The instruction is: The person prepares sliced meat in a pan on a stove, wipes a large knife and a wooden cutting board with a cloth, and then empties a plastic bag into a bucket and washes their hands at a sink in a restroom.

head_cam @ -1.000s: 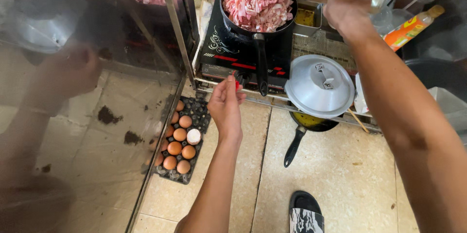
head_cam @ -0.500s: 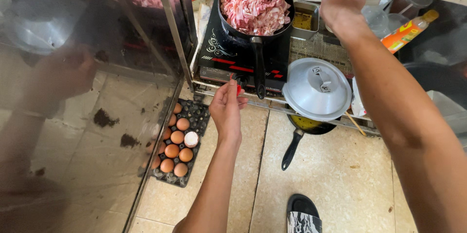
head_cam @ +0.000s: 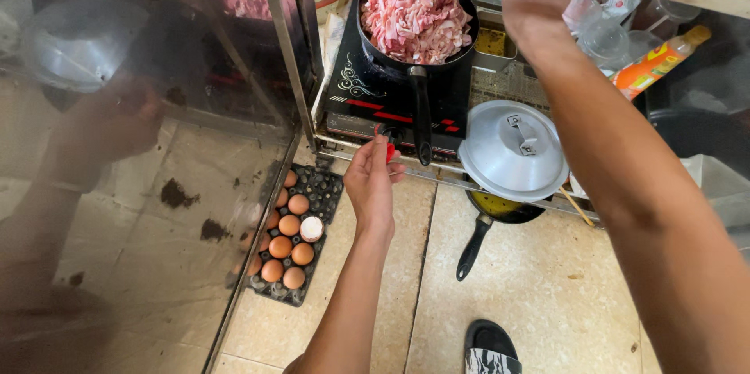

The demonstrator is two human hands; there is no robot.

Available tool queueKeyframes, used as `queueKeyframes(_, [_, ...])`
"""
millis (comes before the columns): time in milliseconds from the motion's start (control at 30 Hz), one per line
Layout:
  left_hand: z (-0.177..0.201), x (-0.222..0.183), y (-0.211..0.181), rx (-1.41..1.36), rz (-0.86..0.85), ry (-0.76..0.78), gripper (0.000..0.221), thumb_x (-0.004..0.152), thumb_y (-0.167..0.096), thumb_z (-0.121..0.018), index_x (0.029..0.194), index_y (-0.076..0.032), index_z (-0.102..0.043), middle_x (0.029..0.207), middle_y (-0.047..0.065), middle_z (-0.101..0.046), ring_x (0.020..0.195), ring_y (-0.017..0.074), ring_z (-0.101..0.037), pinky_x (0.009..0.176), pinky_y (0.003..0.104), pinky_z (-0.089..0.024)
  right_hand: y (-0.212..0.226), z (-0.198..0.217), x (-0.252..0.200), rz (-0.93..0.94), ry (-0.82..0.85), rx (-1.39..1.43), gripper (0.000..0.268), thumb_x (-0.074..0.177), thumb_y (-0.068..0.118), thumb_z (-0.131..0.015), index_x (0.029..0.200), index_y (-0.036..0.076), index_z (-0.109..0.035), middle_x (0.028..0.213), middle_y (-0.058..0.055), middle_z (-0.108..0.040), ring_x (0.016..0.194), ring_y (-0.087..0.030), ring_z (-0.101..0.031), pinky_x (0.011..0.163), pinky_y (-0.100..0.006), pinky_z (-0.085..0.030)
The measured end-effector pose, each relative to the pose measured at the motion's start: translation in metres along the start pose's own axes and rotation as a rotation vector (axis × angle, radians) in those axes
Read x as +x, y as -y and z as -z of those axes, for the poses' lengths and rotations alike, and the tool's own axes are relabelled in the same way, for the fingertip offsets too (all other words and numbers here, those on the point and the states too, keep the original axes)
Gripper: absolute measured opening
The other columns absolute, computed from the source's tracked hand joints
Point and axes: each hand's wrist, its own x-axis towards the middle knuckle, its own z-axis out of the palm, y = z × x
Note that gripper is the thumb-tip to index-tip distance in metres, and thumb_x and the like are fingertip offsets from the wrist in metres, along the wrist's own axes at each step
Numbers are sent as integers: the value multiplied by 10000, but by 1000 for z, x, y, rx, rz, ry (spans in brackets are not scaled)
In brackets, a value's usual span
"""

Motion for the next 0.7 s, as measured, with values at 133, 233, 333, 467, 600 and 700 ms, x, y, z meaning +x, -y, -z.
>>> queueKeyframes(133, [4, 0, -3, -11, -18, 6, 355, 976, -339, -648, 1126, -23, -703, 869, 51, -717, 700, 100, -646, 629, 249, -530, 10, -6, 10, -71, 34, -16, 276, 1156, 270, -503, 1230, 43, -640, 1110, -196, -667, 1007, -401, -627, 870, -527, -475])
queueKeyframes(233, [5, -1, -4, -15, -4, 8, 358, 975, -340, -650, 1134, -24, -702, 868, 54, -723, 698, 105, -645, 632, 249, -525, 13, 1, 11, -161, 155, 51, 291, 1205, 296, -542, 1211, 24, -643, 1086, -190, -663, 993, -389, -633, 883, -516, -489])
queueKeyframes(333, [4, -2, -3, -19, -9, 18, 349, 974, -328, -652, 1131, -22, -704, 876, 50, -725, 702, 104, -649, 635, 255, -529, 11, 11, 9, -116, 83, 37, 277, 1171, 281, -559, 1193, 19, -650, 1067, -169, -664, 951, -363, -644, 841, -500, -495])
queueKeyframes(467, [2, -3, -1, -9, 12, 19, 336, 974, -317, -652, 1125, -23, -705, 875, 50, -725, 701, 102, -649, 633, 251, -525, 3, 17, 5, 38, -14, -126, 261, 1147, 275, -523, 1170, 51, -656, 1084, -139, -667, 979, -365, -639, 819, -504, -485])
queueKeyframes(600, [2, -4, 2, -12, 20, 37, 333, 978, -316, -650, 1128, -24, -705, 874, 48, -721, 699, 102, -645, 636, 249, -524, -12, 13, 0, -31, 129, -117, 297, 1174, 307, -495, 1238, 71, -664, 1071, -162, -669, 974, -405, -624, 779, -574, -449])
queueKeyframes(700, [1, -3, 2, 1, 27, 35, 337, 976, -320, -648, 1131, -26, -705, 874, 49, -723, 694, 102, -644, 634, 253, -524, -26, 9, -3, 91, -22, -90, 276, 1152, 261, -469, 1241, 76, -653, 1121, -134, -672, 1082, -378, -625, 905, -529, -465])
